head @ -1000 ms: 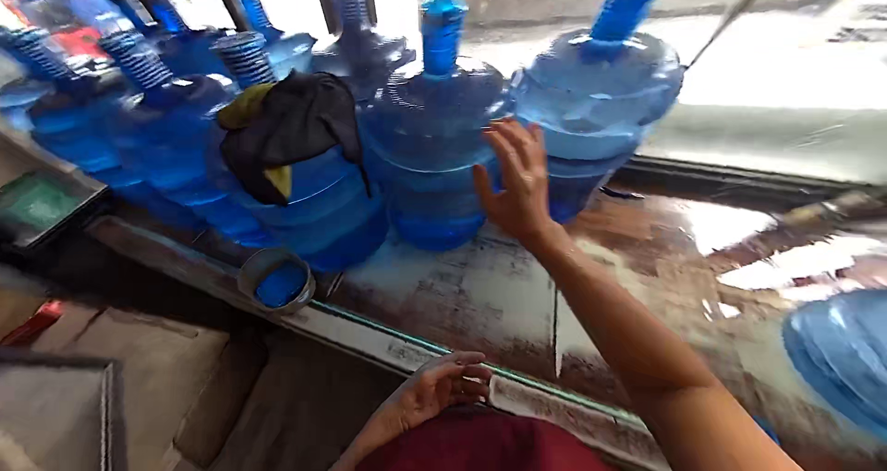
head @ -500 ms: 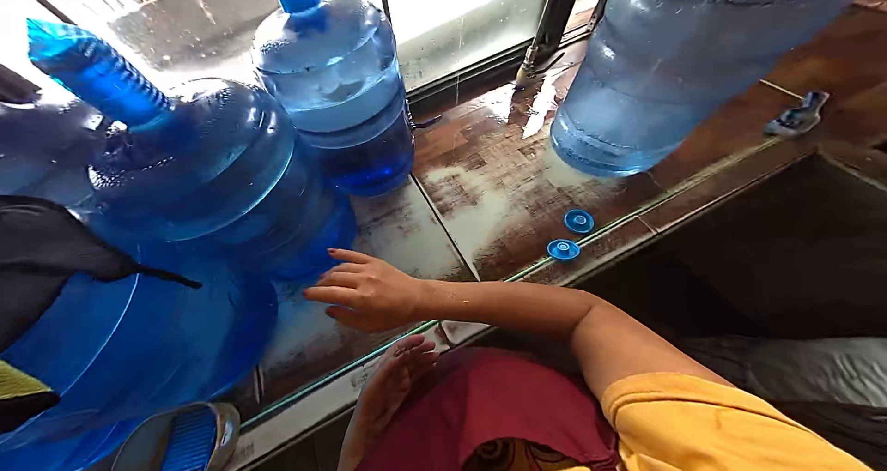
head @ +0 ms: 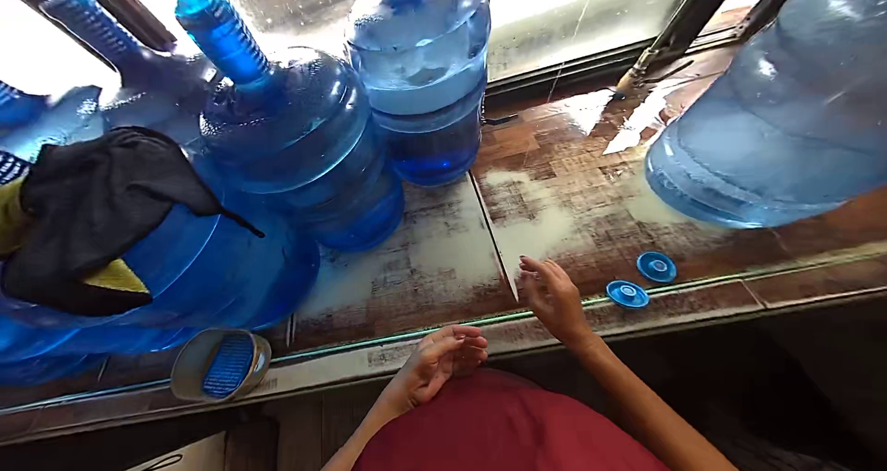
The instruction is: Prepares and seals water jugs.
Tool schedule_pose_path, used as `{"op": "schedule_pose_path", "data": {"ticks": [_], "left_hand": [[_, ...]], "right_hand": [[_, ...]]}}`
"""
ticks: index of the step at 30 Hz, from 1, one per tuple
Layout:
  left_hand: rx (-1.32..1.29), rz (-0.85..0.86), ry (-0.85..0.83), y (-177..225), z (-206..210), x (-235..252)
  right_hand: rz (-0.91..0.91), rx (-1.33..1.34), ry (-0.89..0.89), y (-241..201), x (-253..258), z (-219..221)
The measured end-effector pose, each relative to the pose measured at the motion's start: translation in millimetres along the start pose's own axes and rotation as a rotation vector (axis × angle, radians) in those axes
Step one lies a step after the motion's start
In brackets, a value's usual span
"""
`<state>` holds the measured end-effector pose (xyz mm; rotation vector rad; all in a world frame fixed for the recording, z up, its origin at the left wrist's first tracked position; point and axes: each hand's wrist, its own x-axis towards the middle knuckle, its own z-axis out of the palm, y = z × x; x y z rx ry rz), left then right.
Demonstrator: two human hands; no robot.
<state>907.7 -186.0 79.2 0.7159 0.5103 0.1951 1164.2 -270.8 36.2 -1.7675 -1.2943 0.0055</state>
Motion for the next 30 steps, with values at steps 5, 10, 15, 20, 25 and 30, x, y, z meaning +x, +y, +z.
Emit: {"op": "schedule_pose_path", "data": {"ticks": [5,10,15,20,25,30], "left_hand": [[0.668,0.340,0.261,-10.2,6.7,19.2],[1.464,0.578,0.520,-36.2,-22.4,46.4],[1.645,0.701,0.570,-66.6,-35.1,68.9],[1.674,0.682,0.536,-67.0,-34.4,70.9],[1.742,0.732,0.495,-69.1,-38.9,71.5],[1.727,0.746,0.532,-72.5,-41.1,68.7]], "right_hand": [[0.091,-0.257,0.115,67.0,-2.4,-67.2],[0.307,-0.465,0.145,154.8,-15.6,-145.3],[0.345,-0.518,0.179,210.6,-33.8,-166.7],[0.329,-0.514,0.202,215.2,-34.3,-164.3],[0.464,-0.470,0.210,215.5,-32.4,-168.0],[0.458,-0.484,0.158,216.0,-31.7,-167.7]]}}
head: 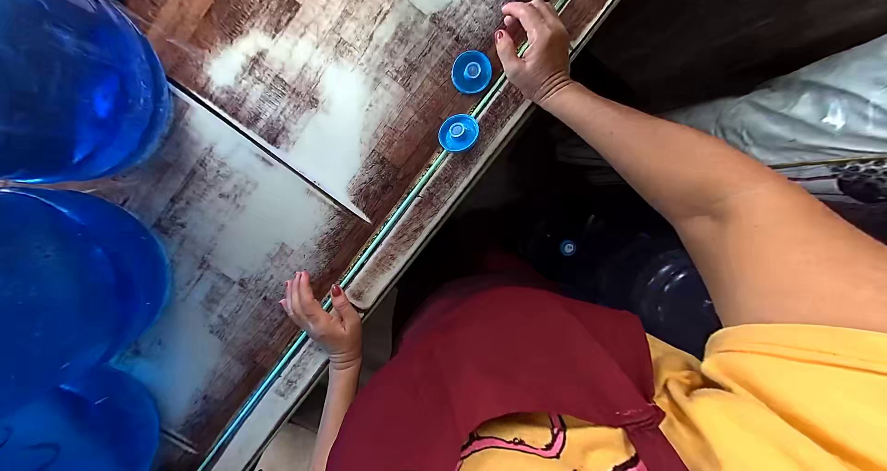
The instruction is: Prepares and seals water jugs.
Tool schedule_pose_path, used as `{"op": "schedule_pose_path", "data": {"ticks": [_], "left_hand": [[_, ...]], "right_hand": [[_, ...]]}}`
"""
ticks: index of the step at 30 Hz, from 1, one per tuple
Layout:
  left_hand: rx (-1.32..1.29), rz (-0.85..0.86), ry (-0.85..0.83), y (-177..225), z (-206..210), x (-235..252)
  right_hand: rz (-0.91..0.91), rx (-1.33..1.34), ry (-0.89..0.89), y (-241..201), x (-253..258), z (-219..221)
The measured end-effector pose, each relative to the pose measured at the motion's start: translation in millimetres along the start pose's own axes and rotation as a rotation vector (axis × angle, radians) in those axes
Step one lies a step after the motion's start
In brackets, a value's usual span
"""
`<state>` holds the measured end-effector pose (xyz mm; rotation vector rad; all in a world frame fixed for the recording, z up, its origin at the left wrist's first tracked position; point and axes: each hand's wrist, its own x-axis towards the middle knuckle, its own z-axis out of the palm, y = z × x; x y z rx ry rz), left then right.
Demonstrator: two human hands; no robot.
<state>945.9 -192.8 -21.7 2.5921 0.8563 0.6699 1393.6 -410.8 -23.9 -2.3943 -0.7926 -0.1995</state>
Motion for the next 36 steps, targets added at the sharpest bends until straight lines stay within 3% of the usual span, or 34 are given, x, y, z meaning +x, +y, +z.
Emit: {"op": "schedule_pose_path", "data": {"ticks": [15,19,22,24,29,36], "left_hand": [[0.147,-0.167,0.119,9.0,3.7,-1.4],[0.187,-0.421,0.211,37.7,10.0,8.9],[-0.002,-0.696,0.275,79.9,38.9,23.0],[0.021,-0.809,0.326,99.2,58.9,30.7],[0.249,-0.969,0.306,105.7,64.3,44.4],[0.366,-1.117,0.282,111.5,64.8,61.9]], "right_hand": [[-0.148,0.059,-0.047,12.2,2.4,-1.3],[-0.228,0.197,-0.117,16.4,1.0,-4.9],[-0.305,0.332,-0.202,22.2,0.7,-8.6],[-0.374,0.453,-0.258,25.9,3.5,-11.0],[-0.488,0.703,-0.339,31.5,6.0,-6.1],[-0.529,0.728,-0.425,29.4,11.1,-7.3]]}}
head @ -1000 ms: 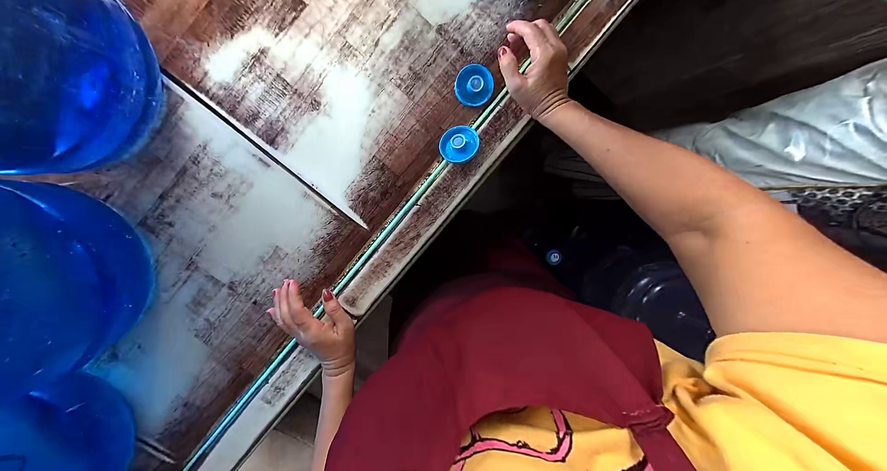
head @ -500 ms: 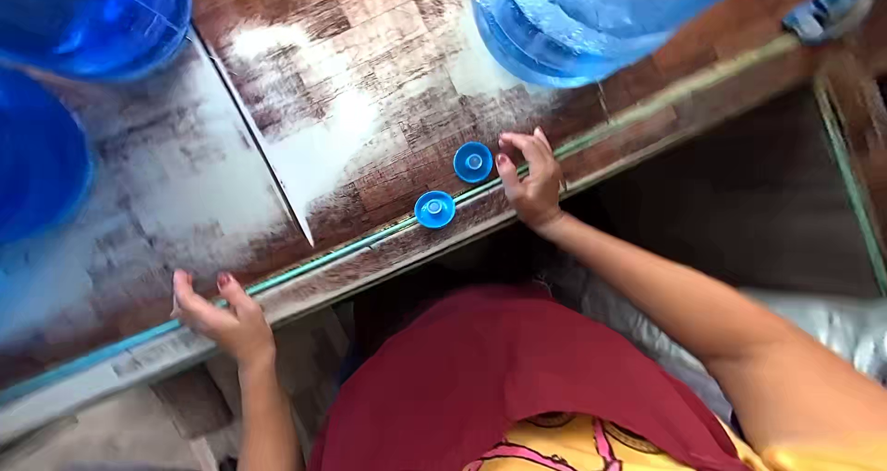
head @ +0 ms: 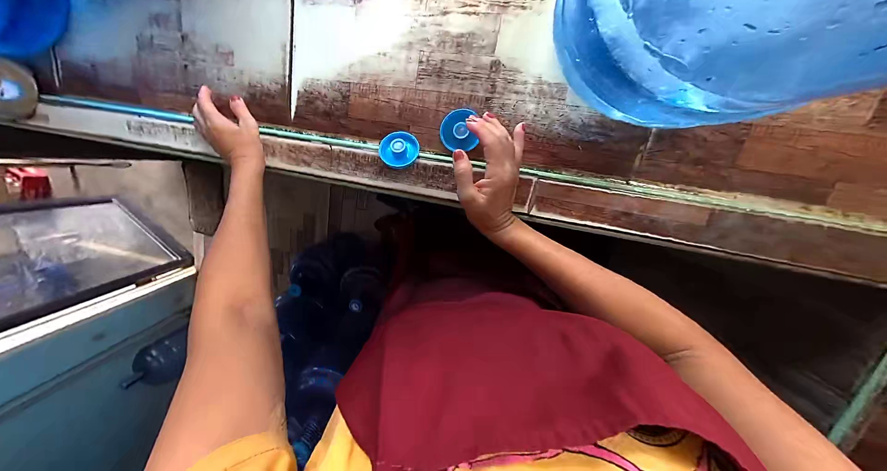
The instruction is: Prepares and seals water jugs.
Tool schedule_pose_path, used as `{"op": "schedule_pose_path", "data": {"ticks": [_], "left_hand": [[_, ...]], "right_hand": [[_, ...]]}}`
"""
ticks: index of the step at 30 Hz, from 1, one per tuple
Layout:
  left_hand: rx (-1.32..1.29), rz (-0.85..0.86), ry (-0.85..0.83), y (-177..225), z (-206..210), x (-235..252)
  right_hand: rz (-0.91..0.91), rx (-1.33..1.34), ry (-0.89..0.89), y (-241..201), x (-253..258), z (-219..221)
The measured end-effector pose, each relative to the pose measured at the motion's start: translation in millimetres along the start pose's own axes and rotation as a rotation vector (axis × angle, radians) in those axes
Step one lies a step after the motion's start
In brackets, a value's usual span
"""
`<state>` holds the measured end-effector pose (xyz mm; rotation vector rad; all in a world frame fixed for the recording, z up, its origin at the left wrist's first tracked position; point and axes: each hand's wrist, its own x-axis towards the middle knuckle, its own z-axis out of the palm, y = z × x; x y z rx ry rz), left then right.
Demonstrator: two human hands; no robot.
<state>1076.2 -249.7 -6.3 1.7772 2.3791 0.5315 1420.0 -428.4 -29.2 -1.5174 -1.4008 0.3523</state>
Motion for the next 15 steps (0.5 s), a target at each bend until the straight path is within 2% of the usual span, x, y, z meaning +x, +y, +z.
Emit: {"op": "schedule_pose_path", "data": {"ticks": [7,10,15], "left_hand": [[0.058,-0.082,0.014,7.8,-2.1,0.9],[0.065,-0.083,0.018,8.2,-2.9,0.4],[0.035,-0.038,0.017,3.3,1.7,3.8]], "right_hand": [[-0.026,0.005,-0.013,1.0,1.4,-0.3],[-0.017,-0.005,-0.062,-4.8,1.8,-4.8],[-0.030,-0.017,-0.008,3.7,0.7,2.0]]}}
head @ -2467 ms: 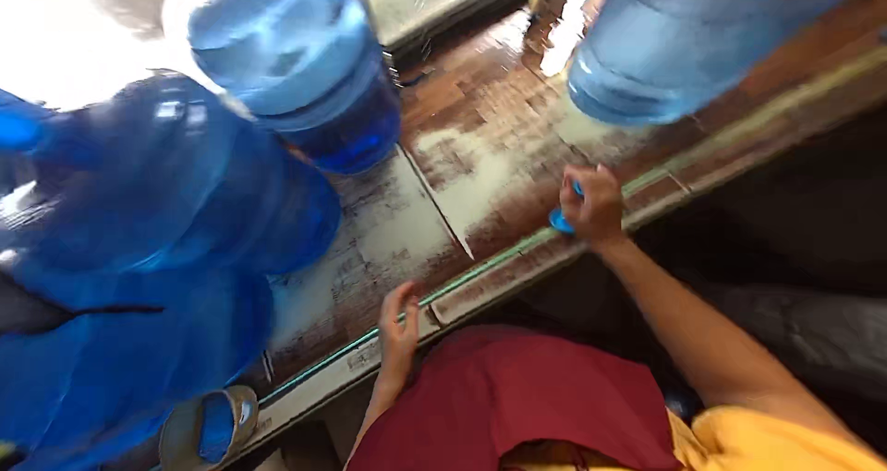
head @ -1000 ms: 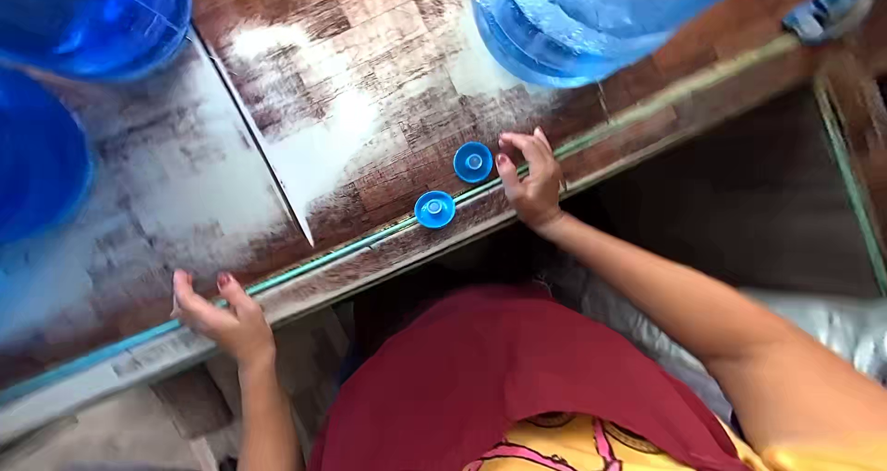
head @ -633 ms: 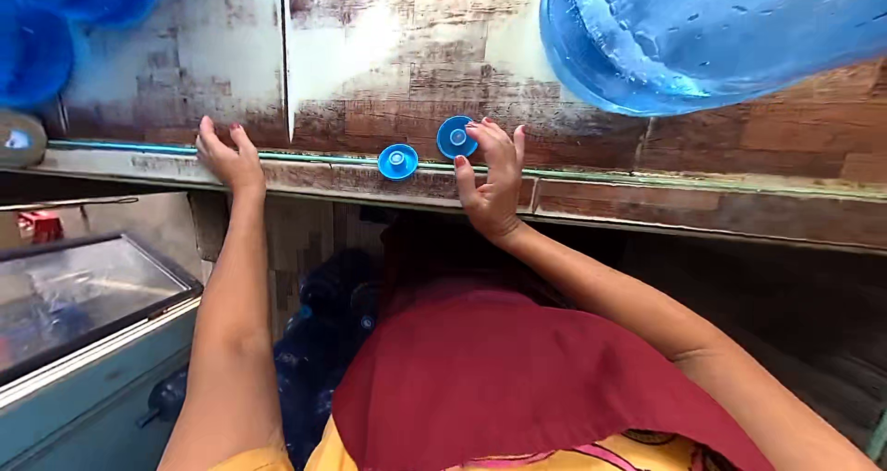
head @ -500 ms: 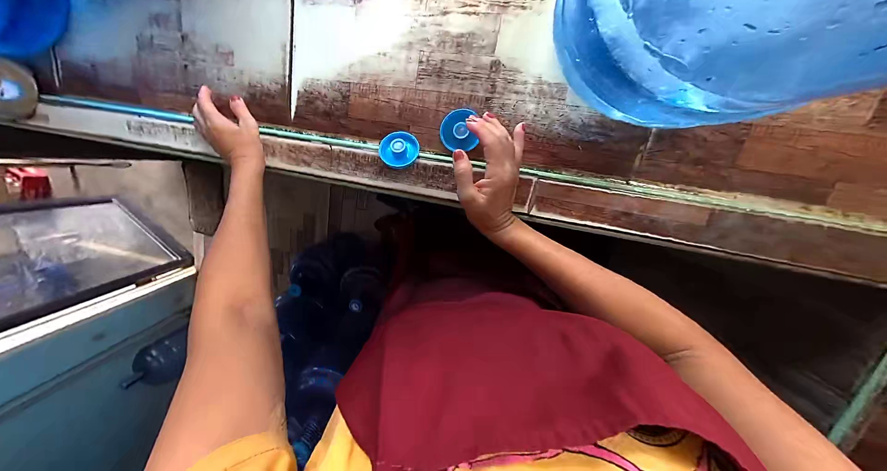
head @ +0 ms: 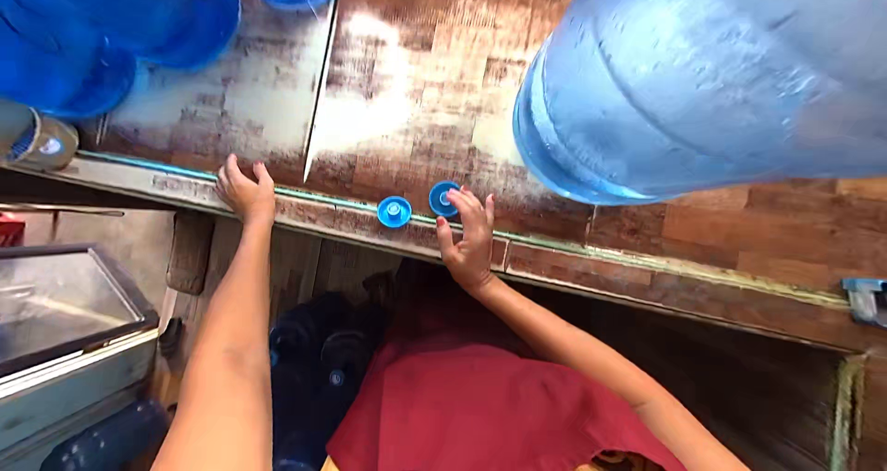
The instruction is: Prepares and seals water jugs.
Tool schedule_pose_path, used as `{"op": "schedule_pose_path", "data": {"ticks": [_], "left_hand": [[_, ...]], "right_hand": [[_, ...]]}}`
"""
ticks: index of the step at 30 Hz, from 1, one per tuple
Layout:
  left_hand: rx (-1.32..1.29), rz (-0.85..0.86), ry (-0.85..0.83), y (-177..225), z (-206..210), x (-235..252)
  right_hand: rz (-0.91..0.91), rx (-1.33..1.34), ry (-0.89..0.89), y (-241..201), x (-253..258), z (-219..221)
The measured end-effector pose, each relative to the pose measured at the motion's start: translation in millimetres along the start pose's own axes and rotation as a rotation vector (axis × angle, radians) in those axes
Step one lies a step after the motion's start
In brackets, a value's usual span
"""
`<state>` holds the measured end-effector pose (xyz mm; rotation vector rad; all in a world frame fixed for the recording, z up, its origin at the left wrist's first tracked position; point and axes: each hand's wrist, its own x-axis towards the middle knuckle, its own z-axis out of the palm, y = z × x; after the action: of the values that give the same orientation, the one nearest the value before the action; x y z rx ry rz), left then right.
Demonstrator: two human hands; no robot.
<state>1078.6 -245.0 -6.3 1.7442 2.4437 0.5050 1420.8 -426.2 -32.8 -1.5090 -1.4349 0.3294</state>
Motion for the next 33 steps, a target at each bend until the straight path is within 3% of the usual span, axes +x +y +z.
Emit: {"op": "schedule_pose_path", "data": {"ticks": [6,14,22,26,29,33], "left_hand": [[-0.083,0.031,0.043,-10.9,7.1,-1.5],[-0.165,0.255,0.103,-14.4,7.5,-12.0],[-0.227,0.266,0.128,-16.9,7.0,-8.9],[-0.294,0.226,0.155,-13.6,2.9,-14.7],[-0.328,0.221,0.123,6.8,-1.4,-32.0],[-0.393,0.363,0.110,66.8,-4.3,-53.4]], "right_hand": [[-0.003,-0.058,0.007,3.9,-0.1,1.3],[0.045,-0.216,0.076,-4.8,4.9,3.9],[0.032,-0.305,0.095,-3.8,8.2,8.2],[0.027,-0.186,0.087,-2.5,5.3,5.2],[0.032,-0.023,0.097,1.5,8.3,-15.3],[-0.008,-0.166,0.161,23.4,1.7,-91.1]]}}
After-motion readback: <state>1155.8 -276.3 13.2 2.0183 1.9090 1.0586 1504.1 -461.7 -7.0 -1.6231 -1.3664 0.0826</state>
